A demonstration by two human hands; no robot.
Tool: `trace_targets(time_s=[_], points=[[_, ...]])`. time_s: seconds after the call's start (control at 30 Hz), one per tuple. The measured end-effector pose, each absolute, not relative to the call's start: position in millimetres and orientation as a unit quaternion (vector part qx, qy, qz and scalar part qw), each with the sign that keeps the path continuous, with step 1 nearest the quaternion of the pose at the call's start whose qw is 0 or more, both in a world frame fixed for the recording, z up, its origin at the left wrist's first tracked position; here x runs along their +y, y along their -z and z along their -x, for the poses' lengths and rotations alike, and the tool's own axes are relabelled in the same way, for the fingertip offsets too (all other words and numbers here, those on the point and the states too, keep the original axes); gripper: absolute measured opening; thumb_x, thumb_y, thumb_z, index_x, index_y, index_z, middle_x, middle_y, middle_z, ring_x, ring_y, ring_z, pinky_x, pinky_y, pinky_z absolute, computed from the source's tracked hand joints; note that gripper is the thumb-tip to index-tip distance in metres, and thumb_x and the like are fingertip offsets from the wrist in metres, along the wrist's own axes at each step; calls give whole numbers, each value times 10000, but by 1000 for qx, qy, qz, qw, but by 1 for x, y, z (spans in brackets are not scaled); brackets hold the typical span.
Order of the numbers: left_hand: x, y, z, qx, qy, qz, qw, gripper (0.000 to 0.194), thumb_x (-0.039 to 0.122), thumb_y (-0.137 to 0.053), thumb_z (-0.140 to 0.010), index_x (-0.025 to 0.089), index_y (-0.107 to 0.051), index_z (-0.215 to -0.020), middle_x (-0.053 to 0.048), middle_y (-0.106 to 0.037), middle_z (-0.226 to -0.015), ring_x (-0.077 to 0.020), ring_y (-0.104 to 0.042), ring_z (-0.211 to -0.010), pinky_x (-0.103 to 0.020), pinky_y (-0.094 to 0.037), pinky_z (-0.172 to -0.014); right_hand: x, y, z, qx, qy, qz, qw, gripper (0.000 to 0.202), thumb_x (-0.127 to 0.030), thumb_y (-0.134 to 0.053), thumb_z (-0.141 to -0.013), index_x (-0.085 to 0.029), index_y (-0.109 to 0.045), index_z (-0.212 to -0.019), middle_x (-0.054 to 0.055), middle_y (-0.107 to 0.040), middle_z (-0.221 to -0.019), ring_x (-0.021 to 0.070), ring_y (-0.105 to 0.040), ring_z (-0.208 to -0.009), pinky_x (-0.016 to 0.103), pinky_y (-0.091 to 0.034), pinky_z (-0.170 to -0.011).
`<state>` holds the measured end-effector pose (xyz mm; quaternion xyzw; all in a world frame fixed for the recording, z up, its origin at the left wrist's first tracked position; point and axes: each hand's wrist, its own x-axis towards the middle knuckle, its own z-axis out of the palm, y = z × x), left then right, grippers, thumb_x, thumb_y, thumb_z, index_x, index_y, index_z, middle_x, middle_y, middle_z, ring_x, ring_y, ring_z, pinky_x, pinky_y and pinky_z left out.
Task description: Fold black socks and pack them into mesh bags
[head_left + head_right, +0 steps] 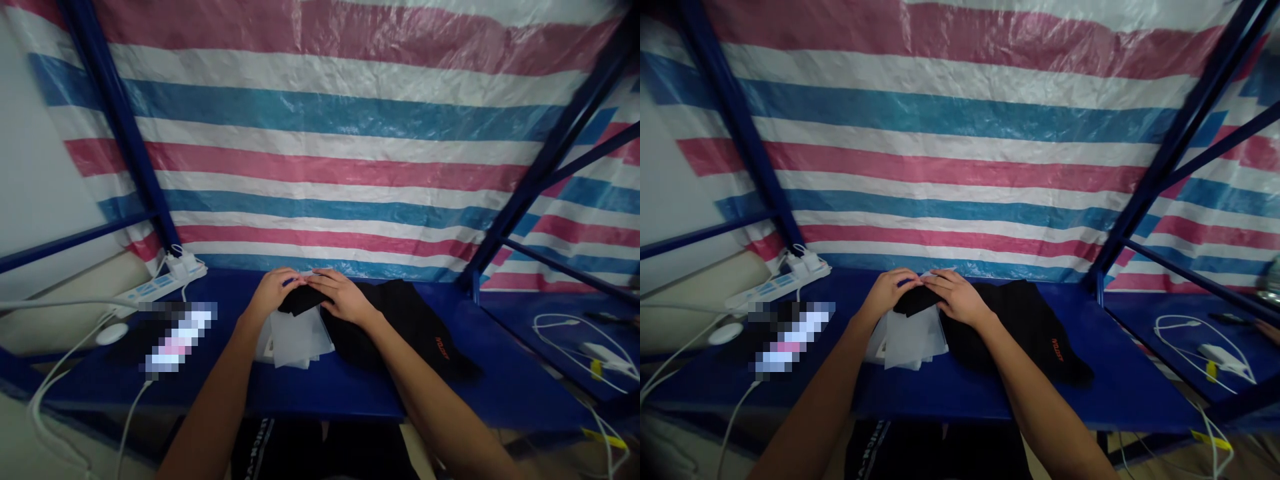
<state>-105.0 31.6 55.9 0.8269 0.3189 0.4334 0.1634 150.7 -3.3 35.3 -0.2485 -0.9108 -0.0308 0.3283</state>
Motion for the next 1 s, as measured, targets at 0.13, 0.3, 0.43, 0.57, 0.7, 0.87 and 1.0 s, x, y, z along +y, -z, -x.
trace_targets(time_s=[0.13,0.3,0.43,0.57,0.7,0.87,1.0], points=[[29,-56,103,313,-419,-836,162,179,379,-669,-971,296,-820,-924,-60,-803,-997,-279,-730,-975,-404,-529,-960,0,-31,-149,-903,8,266,337,801,-34,-646,-849,-295,-520,-1596,79,-606,-1555,321,-500,-1469,574,-417,-1236],[23,-61,100,328,-484,-804,112,182,367,-610,-1014,256,-753,-992,-73,-750,-1022,-253,-689,-987,-365,-522,-922,15,-21,-163,-869,22,345,355,756,-42,-698,-837,-295,-585,-1540,79,-629,-1521,342,-527,-1364,592,-440,-1189],[21,-65,103,349,-593,-724,55,160,353,-578,-1052,235,-684,-1030,-75,-718,-1072,-233,-679,-1040,-344,-515,-957,27,-11,-180,-814,48,433,385,688,-52,-706,-842,-270,-629,-1491,98,-642,-1488,362,-520,-1321,618,-459,-1151],[25,-60,104,350,-657,-665,63,149,358,-570,-1070,226,-616,-1122,-83,-719,-1127,-223,-707,-1040,-348,-528,-966,27,-9,-181,-795,58,436,417,584,-123,-701,-892,-252,-638,-1458,125,-626,-1476,374,-522,-1344,609,-451,-1160],[33,-60,118,383,-780,-495,28,224,425,-547,-1088,209,-551,-1146,-72,-689,-1064,-207,-699,-977,-338,-539,-929,23,-10,-174,-740,14,452,497,482,-281,-725,-926,-198,-629,-1390,176,-633,-1430,376,-569,-1335,573,-453,-1164],[58,-67,142,394,-814,-412,113,382,548,-696,-960,191,-627,-1078,-36,-694,-953,-192,-667,-893,-307,-537,-862,32,-7,-173,-568,-194,522,606,557,-559,-792,-861,-217,-630,-1269,120,-749,-1177,329,-705,-1086,503,-556,-1018],[76,-69,131,422,-605,-581,343,458,561,-864,-761,183,-764,-1001,-65,-759,-889,-223,-692,-777,-316,-544,-736,43,-3,-170,-449,-400,440,667,581,-639,-759,-848,-249,-648,-1265,78,-763,-1244,279,-718,-1149,430,-582,-1003]])
